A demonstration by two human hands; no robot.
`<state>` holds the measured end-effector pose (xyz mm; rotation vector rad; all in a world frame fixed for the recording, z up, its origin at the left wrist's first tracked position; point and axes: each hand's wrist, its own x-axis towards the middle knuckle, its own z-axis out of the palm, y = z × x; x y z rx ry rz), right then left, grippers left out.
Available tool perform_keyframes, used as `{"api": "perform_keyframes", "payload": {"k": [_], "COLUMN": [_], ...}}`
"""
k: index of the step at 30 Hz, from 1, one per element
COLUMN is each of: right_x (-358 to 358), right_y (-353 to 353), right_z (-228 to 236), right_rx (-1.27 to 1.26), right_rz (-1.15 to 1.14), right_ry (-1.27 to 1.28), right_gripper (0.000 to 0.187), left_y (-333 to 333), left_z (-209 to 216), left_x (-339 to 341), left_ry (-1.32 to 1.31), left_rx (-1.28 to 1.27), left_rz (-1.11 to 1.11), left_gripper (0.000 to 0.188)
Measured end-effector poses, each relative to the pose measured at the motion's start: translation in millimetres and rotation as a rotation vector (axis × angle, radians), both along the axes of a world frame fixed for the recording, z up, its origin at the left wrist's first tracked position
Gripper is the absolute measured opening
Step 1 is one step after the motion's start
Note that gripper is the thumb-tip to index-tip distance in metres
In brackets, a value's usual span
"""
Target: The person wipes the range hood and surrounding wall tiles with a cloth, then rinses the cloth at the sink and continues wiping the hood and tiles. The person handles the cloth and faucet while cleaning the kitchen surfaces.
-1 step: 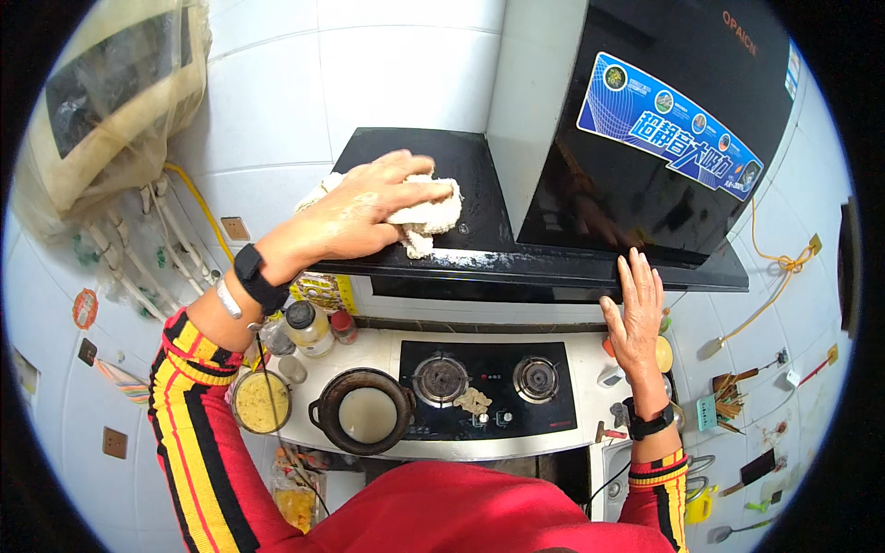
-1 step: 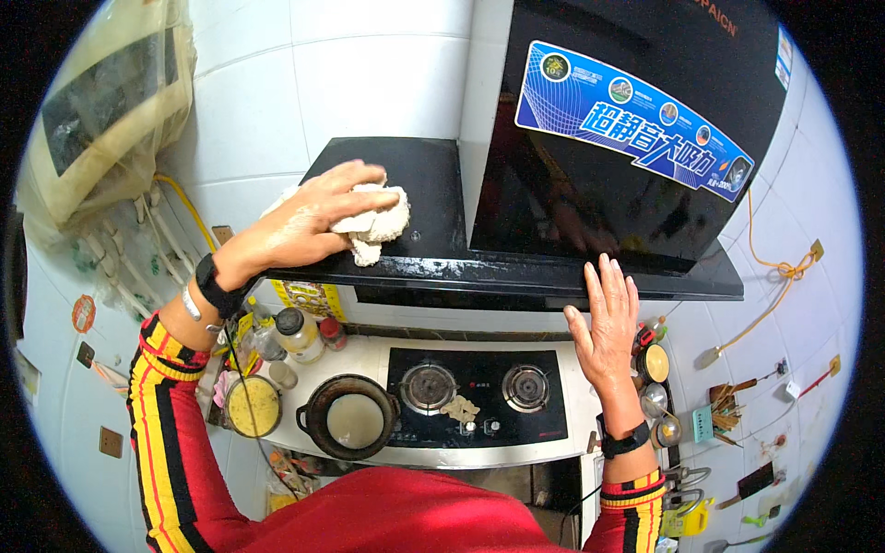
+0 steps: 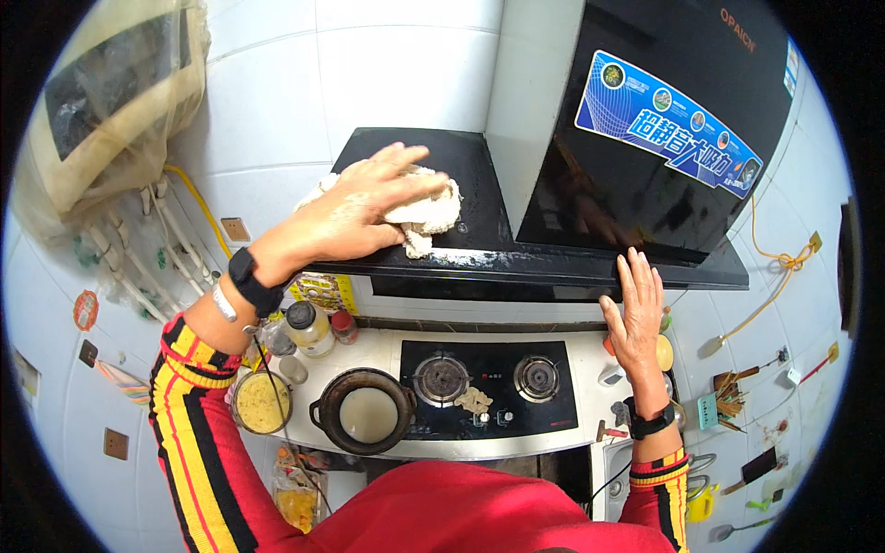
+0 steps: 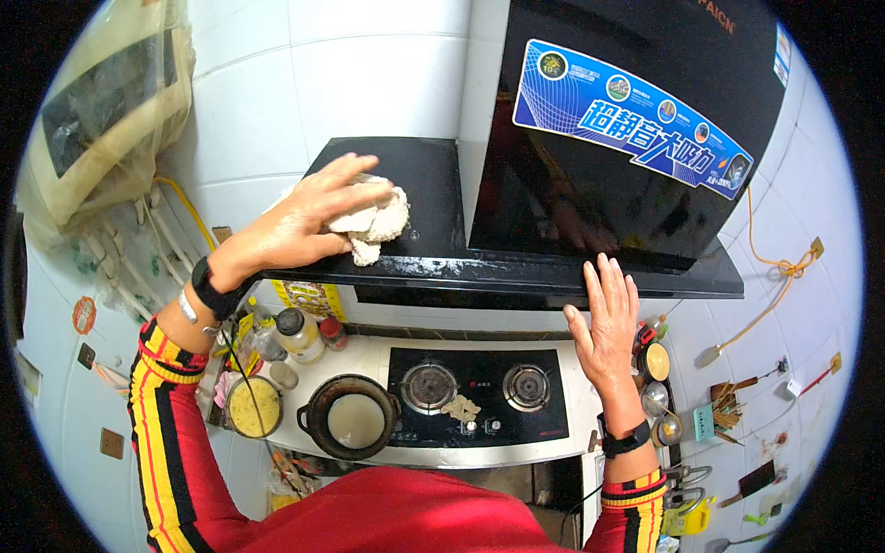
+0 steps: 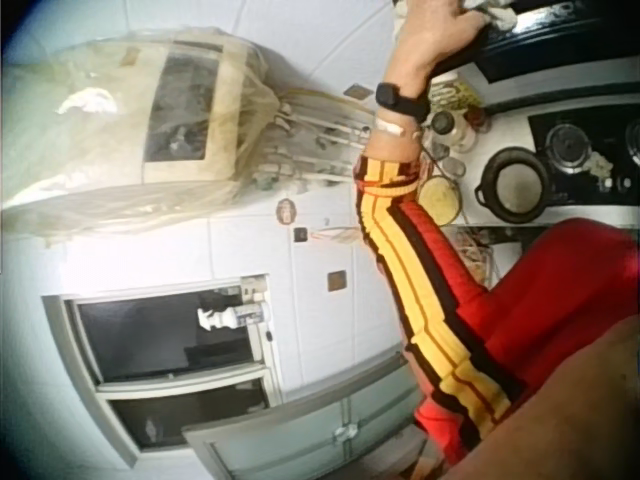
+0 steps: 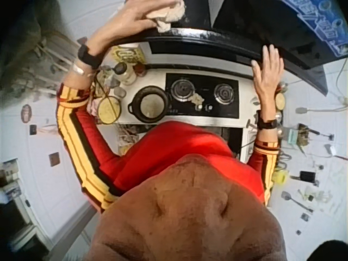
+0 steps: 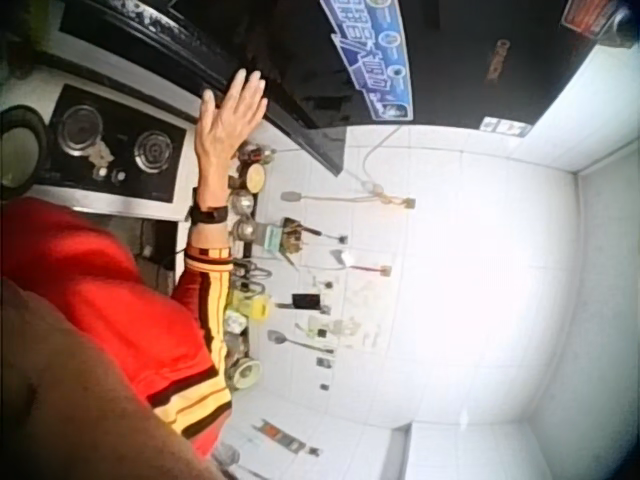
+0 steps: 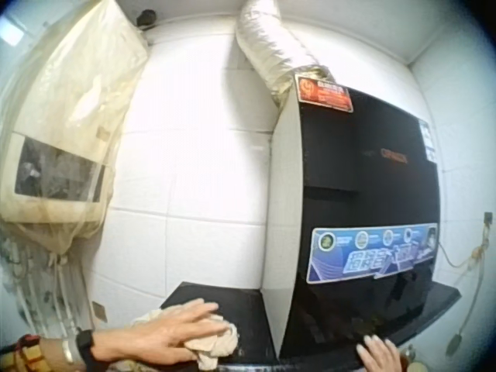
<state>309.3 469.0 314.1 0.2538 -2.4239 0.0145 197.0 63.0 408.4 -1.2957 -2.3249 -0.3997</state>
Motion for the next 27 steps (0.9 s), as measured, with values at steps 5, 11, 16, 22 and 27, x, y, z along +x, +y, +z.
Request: {"api": "perform_keyframes", "payload": {"k": [5, 11, 16, 22, 27], "right_x": [9, 3, -62, -196, -283], "right_y": [-14, -89, -179, -281, -289], "right_z": [34, 125, 170, 183, 181], "right_rx": [-0.203, -0.143, -0.066, 0.240, 0.340], "right_rz": [0.155, 0.484, 0.543, 0.275, -0.086], "right_ry": [0.005, 0.038, -0.159, -0.407, -0.550], "right_gripper": [0.034, 0.022, 0.024, 0.031, 0.039], "left_y": [-40, -55, -48, -50, -56], "left_z": [-4, -50, -73, -90, -111], "left_x": [11, 23, 25, 19, 19], "left_ry": [-0.113, 0.092, 0.278, 0.353, 0.376], "left_rx": [0.257, 0.319, 0.424, 0.622, 0.742], "left_rz": [0.103, 0.110, 0.156, 0.103, 0.062], "left_gripper": [0.063, 0.062, 0.060, 0.046, 0.028]}}
